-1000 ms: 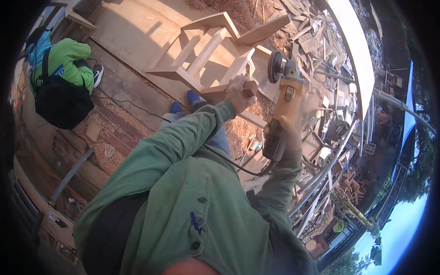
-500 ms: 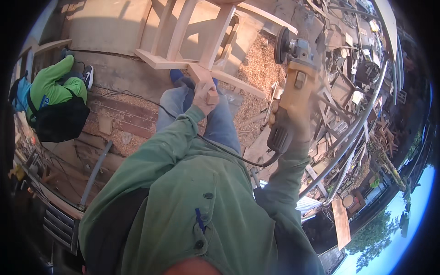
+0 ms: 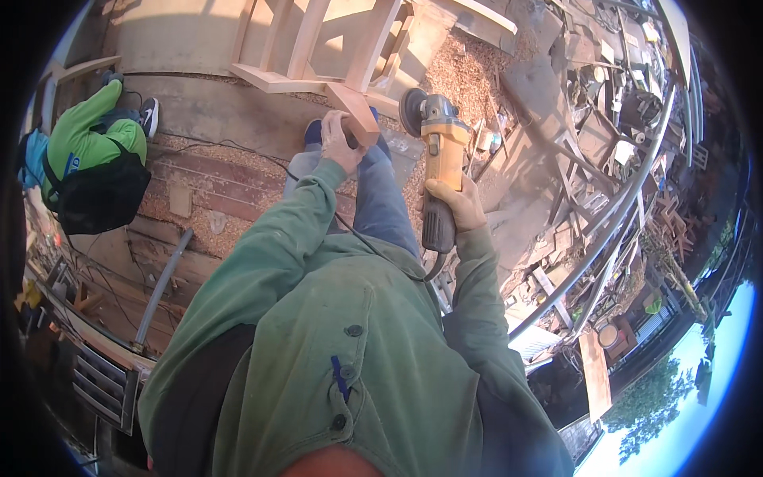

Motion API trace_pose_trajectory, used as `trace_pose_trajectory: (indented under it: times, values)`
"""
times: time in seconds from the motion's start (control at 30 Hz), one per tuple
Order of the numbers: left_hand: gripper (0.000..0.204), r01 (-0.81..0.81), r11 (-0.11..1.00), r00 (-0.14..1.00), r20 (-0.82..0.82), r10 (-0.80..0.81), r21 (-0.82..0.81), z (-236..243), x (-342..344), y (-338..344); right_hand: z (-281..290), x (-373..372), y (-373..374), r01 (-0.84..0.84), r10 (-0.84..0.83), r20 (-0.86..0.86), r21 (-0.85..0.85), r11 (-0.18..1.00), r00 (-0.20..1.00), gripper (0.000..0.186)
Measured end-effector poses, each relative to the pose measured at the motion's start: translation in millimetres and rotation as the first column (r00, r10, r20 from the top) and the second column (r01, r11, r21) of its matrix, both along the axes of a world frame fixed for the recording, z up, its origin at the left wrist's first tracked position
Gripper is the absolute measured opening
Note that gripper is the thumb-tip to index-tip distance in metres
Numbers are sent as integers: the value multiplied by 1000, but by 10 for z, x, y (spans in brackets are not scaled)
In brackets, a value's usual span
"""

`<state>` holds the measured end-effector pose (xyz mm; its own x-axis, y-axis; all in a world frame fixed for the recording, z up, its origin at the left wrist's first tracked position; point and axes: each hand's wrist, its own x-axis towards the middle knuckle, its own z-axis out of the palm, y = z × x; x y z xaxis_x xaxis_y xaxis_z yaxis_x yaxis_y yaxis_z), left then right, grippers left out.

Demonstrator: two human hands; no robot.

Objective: Using an angle grinder to sand and smooth a wooden chair frame.

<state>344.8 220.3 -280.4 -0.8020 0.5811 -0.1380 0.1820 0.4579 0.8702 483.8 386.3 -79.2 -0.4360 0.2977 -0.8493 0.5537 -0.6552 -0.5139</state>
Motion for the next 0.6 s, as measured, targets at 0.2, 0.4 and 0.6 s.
trace_pose_trajectory:
  times: [0.2,0.4,0.6]
  values:
    - [43,332,943,376,917,-135,3,432,55,-452,-26,117,-292,39,-40,22,28,999,999,33]
    - [46,69,954,-200,941,-274,293,1334,285,-91,198,22,-543,39,-37,-24,66,997,999,34]
    - [40,-61,959,-190,941,-282,275,1646,328,209,59,150,-461,-3,4,-47,29,1000,999,35]
